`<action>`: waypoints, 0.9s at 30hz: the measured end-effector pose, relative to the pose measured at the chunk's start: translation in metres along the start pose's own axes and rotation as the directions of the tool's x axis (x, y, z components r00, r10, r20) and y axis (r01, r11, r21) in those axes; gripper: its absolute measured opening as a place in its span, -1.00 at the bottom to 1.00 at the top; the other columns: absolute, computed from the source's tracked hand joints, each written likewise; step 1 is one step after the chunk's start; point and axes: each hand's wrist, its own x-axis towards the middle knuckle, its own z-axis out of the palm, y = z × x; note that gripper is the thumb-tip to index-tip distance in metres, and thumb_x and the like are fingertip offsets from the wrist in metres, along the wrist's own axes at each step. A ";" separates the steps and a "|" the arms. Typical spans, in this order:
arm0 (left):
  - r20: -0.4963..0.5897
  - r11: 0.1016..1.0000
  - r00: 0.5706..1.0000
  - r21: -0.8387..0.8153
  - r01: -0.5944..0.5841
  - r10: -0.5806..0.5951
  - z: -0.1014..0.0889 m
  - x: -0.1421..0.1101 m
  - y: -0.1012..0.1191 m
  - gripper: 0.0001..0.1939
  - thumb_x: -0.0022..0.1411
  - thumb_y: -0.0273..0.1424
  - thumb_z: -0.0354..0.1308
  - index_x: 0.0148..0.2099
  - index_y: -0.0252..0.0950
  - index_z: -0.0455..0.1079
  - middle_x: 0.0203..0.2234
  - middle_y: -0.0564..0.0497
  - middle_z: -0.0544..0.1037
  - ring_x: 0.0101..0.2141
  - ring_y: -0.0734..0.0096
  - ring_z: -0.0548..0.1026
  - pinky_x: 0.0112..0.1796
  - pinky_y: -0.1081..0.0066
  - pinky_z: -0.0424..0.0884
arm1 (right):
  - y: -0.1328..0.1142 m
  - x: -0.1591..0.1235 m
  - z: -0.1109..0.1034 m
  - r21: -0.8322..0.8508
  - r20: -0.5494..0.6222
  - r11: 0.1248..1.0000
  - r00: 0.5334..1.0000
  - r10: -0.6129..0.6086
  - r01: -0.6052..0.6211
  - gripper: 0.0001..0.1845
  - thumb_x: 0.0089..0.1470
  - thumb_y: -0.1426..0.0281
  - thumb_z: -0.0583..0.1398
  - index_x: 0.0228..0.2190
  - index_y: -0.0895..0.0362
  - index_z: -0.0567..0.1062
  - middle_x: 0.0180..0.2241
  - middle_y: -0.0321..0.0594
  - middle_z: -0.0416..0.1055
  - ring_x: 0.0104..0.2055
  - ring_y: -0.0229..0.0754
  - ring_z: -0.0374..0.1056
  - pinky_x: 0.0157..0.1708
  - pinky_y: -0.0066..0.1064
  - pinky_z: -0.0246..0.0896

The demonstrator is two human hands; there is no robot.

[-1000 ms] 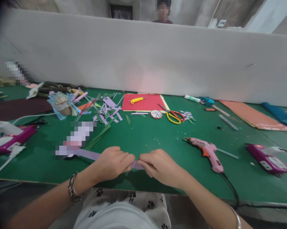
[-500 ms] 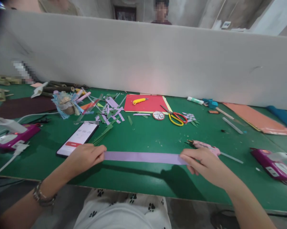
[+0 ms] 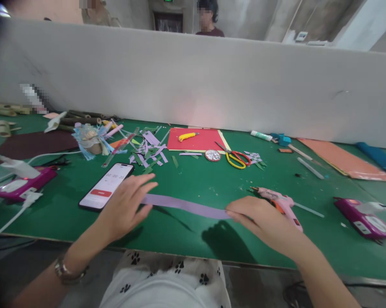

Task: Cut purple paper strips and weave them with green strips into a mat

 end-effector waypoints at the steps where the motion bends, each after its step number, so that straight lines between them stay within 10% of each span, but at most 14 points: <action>1: 0.048 0.995 0.999 -0.100 -0.017 0.022 0.001 0.004 0.009 -0.63 0.24 -0.29 -0.16 -0.05 -0.41 0.27 -0.10 -0.17 0.43 -0.07 0.23 0.35 -0.03 0.22 0.14 | -0.003 0.003 0.003 0.001 0.004 0.999 0.999 -0.035 0.035 -0.60 0.17 0.22 -0.10 -0.50 0.09 0.41 -0.54 -0.25 0.43 -0.49 -0.24 0.33 -0.47 -0.45 0.19; 10: 0.421 0.918 0.906 -0.376 0.131 0.044 0.014 0.018 0.037 -0.73 0.27 -0.34 -0.09 -0.37 -0.26 0.39 -0.56 0.12 0.53 -0.56 0.51 0.42 -0.45 0.46 0.19 | -0.018 0.020 0.019 -0.328 -0.212 0.936 0.956 -0.201 0.124 -0.73 0.15 0.43 -0.06 -0.37 0.11 0.43 -0.38 -0.23 0.47 -0.34 -0.23 0.35 -0.22 -0.34 0.17; 14: 0.427 0.934 0.902 -0.343 0.099 0.061 0.016 0.026 0.041 -0.72 0.25 -0.35 -0.06 -0.43 -0.29 0.39 -0.62 0.07 0.50 -0.58 0.48 0.40 -0.54 0.47 0.08 | -0.041 0.034 0.043 -0.384 -0.234 0.894 0.912 -0.338 0.233 -0.77 0.05 0.51 -0.03 -0.47 0.13 0.40 -0.53 -0.30 0.40 -0.47 -0.29 0.29 -0.07 -0.29 0.04; 17: 0.431 0.921 0.899 -0.376 0.099 0.079 0.016 0.027 0.041 -0.70 0.23 -0.36 -0.04 -0.50 -0.30 0.36 -0.64 0.07 0.47 -0.60 0.50 0.38 -0.57 0.47 0.03 | -0.050 0.043 0.057 -0.394 -0.284 0.886 0.885 -0.368 0.242 -0.74 -0.02 0.57 -0.06 -0.63 0.13 0.29 -0.71 -0.37 0.26 -0.65 -0.34 0.14 -0.32 -0.43 0.09; 27: 0.341 0.918 0.929 -0.397 0.006 0.142 0.010 0.018 0.036 -0.60 0.30 -0.30 -0.16 -0.51 -0.29 0.33 -0.68 0.13 0.45 -0.62 0.53 0.35 -0.51 0.46 0.09 | -0.041 0.044 0.057 -0.338 -0.192 0.905 0.923 -0.334 0.257 -0.78 -0.12 0.59 -0.04 -0.67 0.13 0.25 -0.77 -0.38 0.25 -0.73 -0.37 0.04 -0.58 -0.48 -0.16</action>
